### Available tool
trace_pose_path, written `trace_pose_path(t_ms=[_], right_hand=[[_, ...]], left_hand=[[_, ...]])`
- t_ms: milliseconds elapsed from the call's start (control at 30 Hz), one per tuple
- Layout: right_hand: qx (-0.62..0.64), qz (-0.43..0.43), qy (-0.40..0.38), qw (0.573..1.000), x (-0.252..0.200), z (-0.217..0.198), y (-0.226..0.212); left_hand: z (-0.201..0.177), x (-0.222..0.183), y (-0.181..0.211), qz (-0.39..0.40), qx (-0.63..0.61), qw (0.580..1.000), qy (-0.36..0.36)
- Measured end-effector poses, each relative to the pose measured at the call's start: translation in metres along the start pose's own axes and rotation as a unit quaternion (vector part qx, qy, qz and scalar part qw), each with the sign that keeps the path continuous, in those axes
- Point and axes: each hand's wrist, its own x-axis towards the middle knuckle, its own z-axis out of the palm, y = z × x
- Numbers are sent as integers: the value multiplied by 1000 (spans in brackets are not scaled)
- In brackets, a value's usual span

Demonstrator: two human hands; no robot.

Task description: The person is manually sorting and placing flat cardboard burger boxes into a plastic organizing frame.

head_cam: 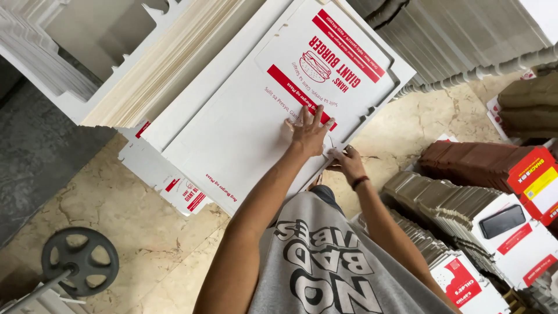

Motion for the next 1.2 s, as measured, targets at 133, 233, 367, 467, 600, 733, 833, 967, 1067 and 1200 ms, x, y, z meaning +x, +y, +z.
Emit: trace_pose_path(t_ms=[133, 233, 367, 467, 600, 733, 833, 967, 1067, 1200], right_hand=[[25, 67, -50, 996, -17, 2, -36], [-133, -18, -61, 989, -4, 1, -36], [-315, -165, -55, 933, 24, 0, -11], [-276, -103, -82, 952, 3, 4, -45], [-252, -83, -106, 958, -4, 2, -67], [-266, -36, -76, 960, -11, 14, -85], [-389, -48, -71, 917, 1, 24, -81], [-382, -169, -95, 903, 38, 3, -31], [-320, -211, -121, 916, 61, 0, -24], [-276, -235, -166, 917, 28, -3, -47]], left_hand=[[11, 13, 16, -87, -5, 996, 10], [12, 21, 21, -112, -20, 993, 18], [-4, 6, 33, -135, -24, 990, 19], [-10, 6, 24, -107, -71, 991, 32], [8, 22, -7, -76, -118, 990, 32], [22, -5, 6, -143, -85, 985, 36], [40, 2, 7, -197, -89, 975, 46], [44, 2, 9, -215, -88, 972, 42], [47, 9, 5, -211, -61, 975, 45], [37, 3, 11, -227, -53, 971, 59]])
